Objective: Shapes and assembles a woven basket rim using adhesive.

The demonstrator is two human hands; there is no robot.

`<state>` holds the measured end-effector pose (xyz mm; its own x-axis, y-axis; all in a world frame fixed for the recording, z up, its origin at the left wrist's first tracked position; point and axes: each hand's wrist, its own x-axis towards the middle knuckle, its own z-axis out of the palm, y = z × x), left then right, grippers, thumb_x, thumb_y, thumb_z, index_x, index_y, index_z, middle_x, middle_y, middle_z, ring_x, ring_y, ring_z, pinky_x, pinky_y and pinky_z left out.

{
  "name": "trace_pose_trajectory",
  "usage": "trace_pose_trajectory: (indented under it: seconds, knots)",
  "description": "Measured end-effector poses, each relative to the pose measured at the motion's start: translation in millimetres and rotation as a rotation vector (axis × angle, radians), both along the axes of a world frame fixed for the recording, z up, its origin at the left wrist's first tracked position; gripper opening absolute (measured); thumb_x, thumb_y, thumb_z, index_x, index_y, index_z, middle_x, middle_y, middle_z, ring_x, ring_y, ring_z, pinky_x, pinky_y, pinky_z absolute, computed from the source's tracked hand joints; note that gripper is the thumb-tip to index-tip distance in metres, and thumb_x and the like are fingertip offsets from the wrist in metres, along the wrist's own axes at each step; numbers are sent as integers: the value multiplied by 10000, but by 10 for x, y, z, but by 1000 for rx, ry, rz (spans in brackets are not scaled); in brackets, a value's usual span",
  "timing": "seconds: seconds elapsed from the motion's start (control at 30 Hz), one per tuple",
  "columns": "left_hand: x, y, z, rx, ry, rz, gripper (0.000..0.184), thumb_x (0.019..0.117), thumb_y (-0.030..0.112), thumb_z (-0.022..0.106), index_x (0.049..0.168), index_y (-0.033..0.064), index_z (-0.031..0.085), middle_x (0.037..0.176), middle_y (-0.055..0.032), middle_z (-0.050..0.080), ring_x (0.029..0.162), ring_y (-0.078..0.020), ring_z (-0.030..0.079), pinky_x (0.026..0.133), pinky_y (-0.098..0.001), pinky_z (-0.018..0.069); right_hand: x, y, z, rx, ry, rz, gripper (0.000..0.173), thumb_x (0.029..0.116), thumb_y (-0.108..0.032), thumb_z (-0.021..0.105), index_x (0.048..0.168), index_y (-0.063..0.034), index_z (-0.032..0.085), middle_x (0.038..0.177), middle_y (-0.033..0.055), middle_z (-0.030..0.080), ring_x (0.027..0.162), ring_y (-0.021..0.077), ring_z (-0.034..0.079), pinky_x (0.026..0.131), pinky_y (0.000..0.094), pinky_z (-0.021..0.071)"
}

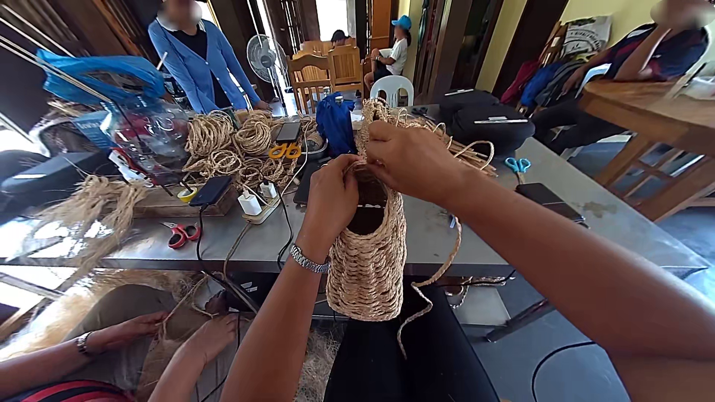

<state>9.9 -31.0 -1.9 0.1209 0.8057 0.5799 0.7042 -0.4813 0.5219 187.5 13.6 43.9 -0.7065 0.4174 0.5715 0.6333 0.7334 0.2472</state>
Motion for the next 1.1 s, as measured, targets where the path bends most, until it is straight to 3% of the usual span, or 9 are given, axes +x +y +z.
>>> trace_pose_trajectory:
  seconds: [0.1,0.2,0.27,0.37,0.63,0.8,0.93,1.0,1.1]
  knots:
    - [-2,-35,-20,12,12,-5,265,1084,136,463,1258,102,661,1070,-146,716,900,-296,696,779,-509,546,-33,-65,-5,-62,20,-75,147,984,-87,611,925,21,690,1056,179,621,805,340,676,637,496,569]
    - [-5,19,3,6,28,-4,262,1078,132,484,1263,105,666,1081,-126,723,925,-273,699,800,-501,550,-131,-200,-16,-136,53,-208,145,982,-98,612,945,13,698,1090,184,624,820,350,680,654,518,570]
    - [-24,51,63,-40,54,-20,247,1075,156,510,1258,109,669,1096,-121,726,962,-272,704,835,-518,551,-215,-302,-1,-179,39,-315,164,996,-115,599,981,8,707,1129,181,621,828,348,684,659,519,570]
    - [-41,74,191,-123,121,-18,220,1056,152,541,1215,89,680,1031,-151,721,907,-310,698,787,-547,547,-274,-321,-25,-167,47,-378,185,1003,-128,589,970,8,710,1104,179,635,841,346,689,657,505,568]
    - [12,177,128,-59,116,50,229,1063,135,538,1166,101,739,1031,-144,741,932,-312,711,823,-553,544,-245,-340,-38,-190,70,-378,187,994,-177,634,958,-29,741,993,159,668,887,333,684,749,511,544]
    - [9,193,126,-64,124,50,208,1064,144,543,1086,71,737,916,-144,723,838,-306,698,761,-550,541,-237,-386,1,-359,218,-290,198,981,-203,671,1125,-71,701,980,140,700,898,333,698,743,538,559]
    - [-21,203,110,-34,117,25,247,1075,160,522,1178,117,742,1034,-115,753,949,-277,717,847,-545,546,218,-249,-48,-379,491,-109,322,997,-363,665,1017,-45,717,863,100,711,796,246,702,754,512,587]
    - [-22,205,104,-23,123,19,263,1078,154,511,1211,119,735,1067,-114,755,971,-275,718,864,-547,543,634,-221,-111,-350,579,-212,356,1012,-362,639,1019,-15,718,886,133,712,823,268,700,782,523,577]
    - [-7,228,96,-23,127,18,271,1073,130,507,1223,116,732,1092,-116,752,997,-271,719,883,-539,547,1375,-144,-342,-477,525,-510,341,1018,-310,647,1068,20,717,972,225,709,938,406,689,855,657,525]
